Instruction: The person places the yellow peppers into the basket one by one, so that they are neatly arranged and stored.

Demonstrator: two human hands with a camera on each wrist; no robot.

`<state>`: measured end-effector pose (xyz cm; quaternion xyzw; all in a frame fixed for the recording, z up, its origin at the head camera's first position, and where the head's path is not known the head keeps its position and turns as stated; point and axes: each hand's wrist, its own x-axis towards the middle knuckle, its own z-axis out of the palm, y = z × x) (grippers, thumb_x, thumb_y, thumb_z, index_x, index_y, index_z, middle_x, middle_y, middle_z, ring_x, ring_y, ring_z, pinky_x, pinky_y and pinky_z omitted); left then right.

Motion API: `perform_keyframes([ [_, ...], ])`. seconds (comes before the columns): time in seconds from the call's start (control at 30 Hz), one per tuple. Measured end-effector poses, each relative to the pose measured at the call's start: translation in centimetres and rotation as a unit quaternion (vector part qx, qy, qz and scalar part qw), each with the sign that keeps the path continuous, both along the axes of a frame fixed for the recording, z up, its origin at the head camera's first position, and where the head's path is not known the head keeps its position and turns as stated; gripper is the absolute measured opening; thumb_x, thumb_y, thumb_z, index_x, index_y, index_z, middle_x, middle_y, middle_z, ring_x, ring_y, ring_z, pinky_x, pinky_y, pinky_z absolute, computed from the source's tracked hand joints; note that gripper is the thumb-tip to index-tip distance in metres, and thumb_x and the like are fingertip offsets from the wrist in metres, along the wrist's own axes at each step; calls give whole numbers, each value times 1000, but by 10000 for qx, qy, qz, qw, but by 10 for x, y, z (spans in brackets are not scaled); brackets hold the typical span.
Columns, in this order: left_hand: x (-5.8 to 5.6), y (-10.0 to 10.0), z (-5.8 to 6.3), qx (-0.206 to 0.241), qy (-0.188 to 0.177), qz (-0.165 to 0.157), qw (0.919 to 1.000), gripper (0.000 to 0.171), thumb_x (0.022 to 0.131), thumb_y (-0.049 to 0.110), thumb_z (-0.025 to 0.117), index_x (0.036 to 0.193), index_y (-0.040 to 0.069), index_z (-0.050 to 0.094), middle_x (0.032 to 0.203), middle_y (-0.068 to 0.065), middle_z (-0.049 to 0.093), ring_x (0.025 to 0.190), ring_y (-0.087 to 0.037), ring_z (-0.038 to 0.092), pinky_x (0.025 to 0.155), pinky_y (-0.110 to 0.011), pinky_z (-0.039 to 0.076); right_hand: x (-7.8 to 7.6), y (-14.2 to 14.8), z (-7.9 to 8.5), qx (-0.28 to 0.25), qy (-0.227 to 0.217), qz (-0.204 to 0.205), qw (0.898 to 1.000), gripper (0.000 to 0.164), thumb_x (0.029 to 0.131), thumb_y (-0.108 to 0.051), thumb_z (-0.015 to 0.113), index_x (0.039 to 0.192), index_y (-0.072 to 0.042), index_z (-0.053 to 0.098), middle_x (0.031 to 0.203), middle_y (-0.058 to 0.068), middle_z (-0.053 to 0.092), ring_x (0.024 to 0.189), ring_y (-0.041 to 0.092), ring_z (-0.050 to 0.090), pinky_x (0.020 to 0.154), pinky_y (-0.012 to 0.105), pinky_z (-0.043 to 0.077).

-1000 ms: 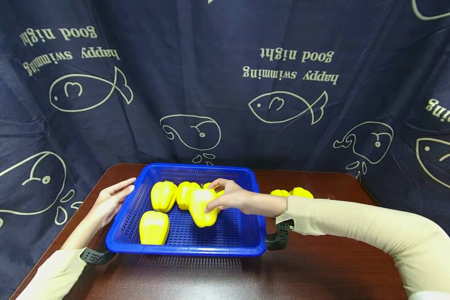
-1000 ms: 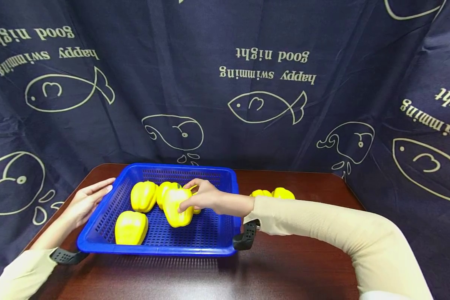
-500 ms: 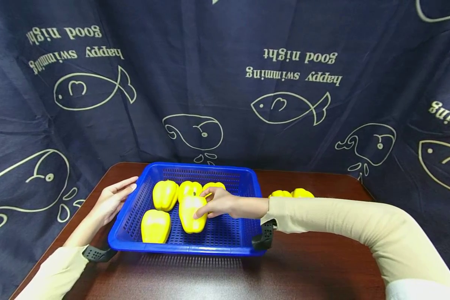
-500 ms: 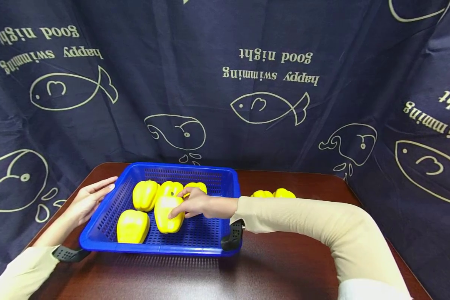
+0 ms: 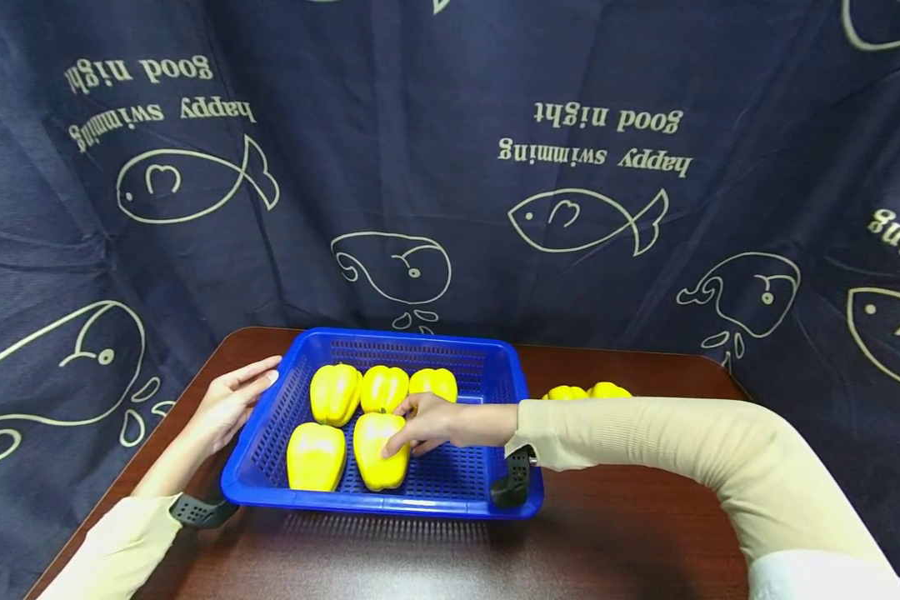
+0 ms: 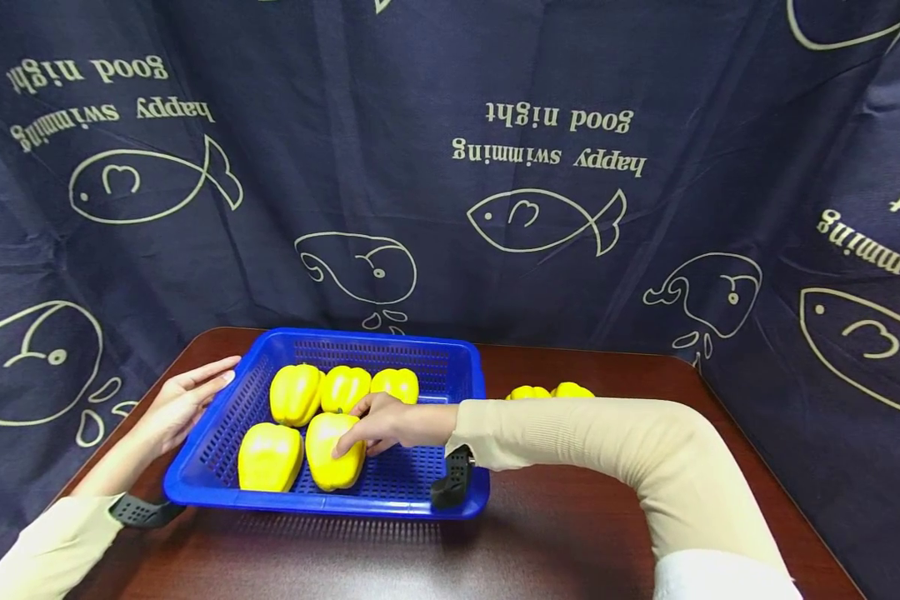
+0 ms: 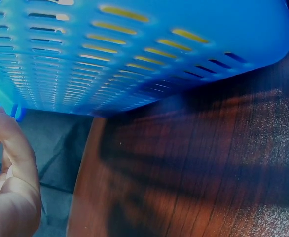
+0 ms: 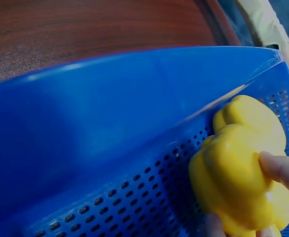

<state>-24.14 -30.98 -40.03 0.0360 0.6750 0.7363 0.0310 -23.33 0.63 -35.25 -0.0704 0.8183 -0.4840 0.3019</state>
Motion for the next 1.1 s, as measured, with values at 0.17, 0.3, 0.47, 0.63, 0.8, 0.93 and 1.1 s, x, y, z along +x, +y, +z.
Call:
perform_keyframes([
  [0.17, 0, 1, 1, -39, 62, 6, 10000, 31, 97, 19, 58, 127, 24, 62, 96, 19, 70, 79, -6, 70, 68, -25, 59, 0, -4, -1, 51, -159, 43, 9999, 45, 72, -3, 79, 105, -6, 49, 69, 2, 46, 60, 13, 46, 81, 36, 58],
  [0.3, -1, 2, 2, -113, 47, 46, 9999, 32, 96, 20, 59, 128, 23, 61, 96, 19, 69, 79, -6, 70, 68, -25, 59, 0, -6, -4, 52, -272, 66, 9996, 44, 73, -1, 77, 105, -6, 46, 72, 4, 46, 58, 13, 45, 83, 36, 57],
  [0.47, -2, 2, 1, -89, 83, 5, 9999, 33, 97, 20, 58, 129, 22, 61, 96, 19, 69, 80, -5, 70, 68, -25, 59, 1, -8, -8, -49, -357, 112, 9993, 43, 74, 3, 75, 103, -6, 45, 83, 5, 47, 58, 13, 44, 72, 29, 57],
  [0.63, -1, 1, -1, -47, 110, -41, 9999, 34, 97, 17, 57, 131, 20, 59, 98, 18, 69, 81, -5, 70, 68, -25, 59, 1, -9, -12, -266, -530, 218, 9980, 44, 74, 8, 72, 106, -6, 44, 74, 3, 50, 53, 10, 43, 57, 19, 47],
  [0.8, 0, 1, -1, -66, 113, -22, 9999, 35, 97, 18, 57, 132, 20, 58, 98, 18, 69, 81, -5, 70, 68, -25, 59, 0, -6, -12, -247, -579, 344, 9974, 47, 75, 10, 71, 111, -5, 46, 69, 2, 48, 55, 11, 43, 61, 22, 50],
  [0.93, 0, 1, -1, -83, 102, 25, 9999, 33, 97, 19, 58, 129, 22, 61, 96, 19, 69, 80, -5, 70, 68, -25, 59, -2, -3, -12, -126, -447, 391, 9982, 47, 74, 10, 73, 110, -4, 47, 75, 3, 52, 63, 12, 48, 70, 29, 56],
  [1.1, 0, 1, 0, -72, 72, 38, 9999, 32, 97, 18, 57, 128, 23, 61, 96, 19, 69, 80, -5, 70, 67, -25, 59, -2, -1, -10, -65, -196, 417, 9989, 45, 72, 11, 73, 108, -3, 50, 78, 3, 57, 69, 11, 54, 73, 32, 58],
])
